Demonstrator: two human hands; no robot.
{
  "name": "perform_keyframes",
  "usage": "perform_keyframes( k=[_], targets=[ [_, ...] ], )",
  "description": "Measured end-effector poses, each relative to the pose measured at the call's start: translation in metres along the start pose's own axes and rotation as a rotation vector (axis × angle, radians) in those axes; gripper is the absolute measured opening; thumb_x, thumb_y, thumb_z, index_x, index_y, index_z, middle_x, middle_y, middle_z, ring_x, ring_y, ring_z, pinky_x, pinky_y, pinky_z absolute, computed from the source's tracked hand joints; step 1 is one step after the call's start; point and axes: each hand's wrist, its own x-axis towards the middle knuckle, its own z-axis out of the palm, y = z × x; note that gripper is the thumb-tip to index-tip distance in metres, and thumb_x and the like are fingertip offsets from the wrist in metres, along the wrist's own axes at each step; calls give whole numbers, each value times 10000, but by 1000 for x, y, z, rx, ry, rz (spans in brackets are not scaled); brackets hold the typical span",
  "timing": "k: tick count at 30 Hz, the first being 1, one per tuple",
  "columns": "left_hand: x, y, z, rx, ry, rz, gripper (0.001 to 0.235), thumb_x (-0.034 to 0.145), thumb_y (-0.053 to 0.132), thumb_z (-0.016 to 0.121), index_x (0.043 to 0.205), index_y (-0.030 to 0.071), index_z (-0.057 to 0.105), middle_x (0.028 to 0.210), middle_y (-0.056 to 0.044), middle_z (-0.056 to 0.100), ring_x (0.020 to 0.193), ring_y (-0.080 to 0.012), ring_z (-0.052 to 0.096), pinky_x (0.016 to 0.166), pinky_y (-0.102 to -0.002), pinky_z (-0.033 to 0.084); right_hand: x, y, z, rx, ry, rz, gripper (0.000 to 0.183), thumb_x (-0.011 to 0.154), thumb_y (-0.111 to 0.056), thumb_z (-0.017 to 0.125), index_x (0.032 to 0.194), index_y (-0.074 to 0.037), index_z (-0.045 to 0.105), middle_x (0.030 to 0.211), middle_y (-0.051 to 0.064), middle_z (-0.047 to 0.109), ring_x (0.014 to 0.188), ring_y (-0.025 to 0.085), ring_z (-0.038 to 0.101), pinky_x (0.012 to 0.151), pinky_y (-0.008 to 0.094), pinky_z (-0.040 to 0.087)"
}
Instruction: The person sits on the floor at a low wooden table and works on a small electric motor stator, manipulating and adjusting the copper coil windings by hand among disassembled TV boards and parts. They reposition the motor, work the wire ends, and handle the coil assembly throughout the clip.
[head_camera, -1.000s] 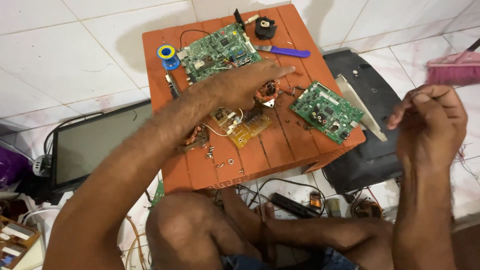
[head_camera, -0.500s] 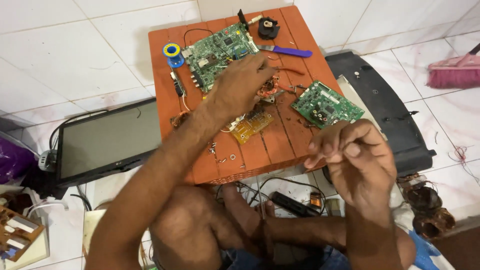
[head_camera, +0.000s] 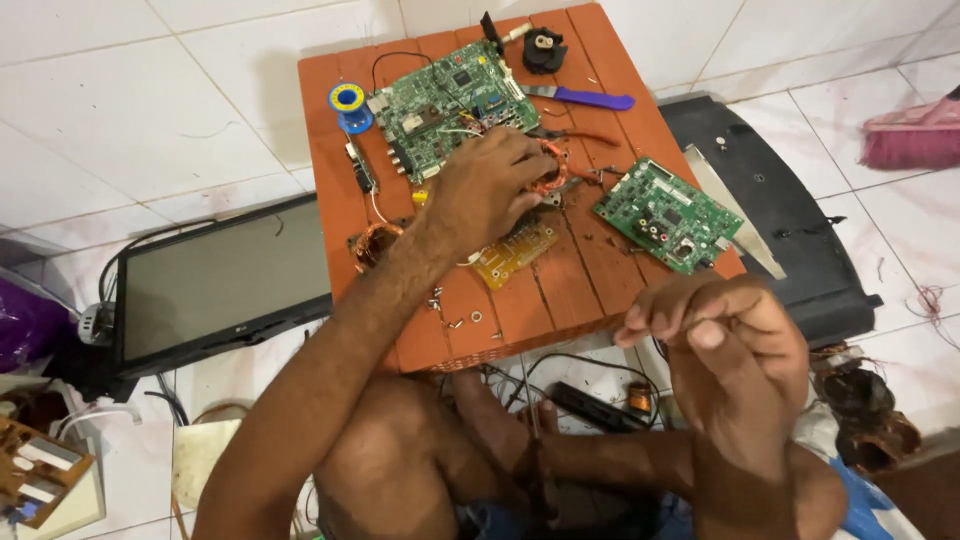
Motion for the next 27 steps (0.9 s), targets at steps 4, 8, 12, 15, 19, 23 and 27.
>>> perform_keyframes(
  k=[4,8,12,15,19,23,27],
  targets=[
    [-3,5,-3,-31,65,-11,346,867,166,799,1187,148,668,1172,-1,639,1167,-216,574,989,-368,499,-14,10,2,-70,66,-10,80,1048,-77,540,1087,-38,598,966,108,655,993,254,685,882,378,633],
    [-3,9,-4,-196,68,-40,313,857,78,736,1164,102,681,1186,-16,668,1200,-246,590,1039,-391,484,-24,14,-1,-40,86,-17,87,1020,-50,530,1066,-15,594,976,132,637,993,275,653,872,402,614],
    [4,3,-5,-242,4,-42,362,840,34,693,1193,118,701,1164,-31,676,1166,-269,603,1064,-430,461,-18,12,-1,-36,107,-10,90,1022,-45,515,1063,-2,583,984,146,638,997,279,655,884,414,606],
    [10,2,-3,-187,-120,-103,215,895,10,664,1026,174,711,1066,16,701,1053,-184,633,1089,-437,462,-19,16,-9,12,113,-19,88,1038,-51,522,1071,-14,594,987,137,642,994,271,657,872,392,615],
    [0,2,-5,-200,-28,-6,292,838,2,689,1124,59,671,1202,-59,672,1275,-307,574,1179,-449,386,-34,23,-21,46,113,-11,99,1026,-48,516,1053,5,595,993,150,635,1030,281,649,861,394,622],
    [1,6,-8,-157,-56,-82,224,890,108,697,1112,76,699,1211,-30,659,1336,-278,533,1126,-415,435,-37,17,-19,4,211,23,92,1000,-36,530,1032,5,605,1019,168,652,1044,307,655,841,434,598],
    [1,9,-4,-133,-65,-121,199,912,166,701,1099,102,721,1199,0,647,1287,-247,540,1094,-406,451,-43,14,-26,-102,245,4,106,970,-2,575,1050,-10,644,1233,254,653,1087,357,696,847,416,623]
  ],
)
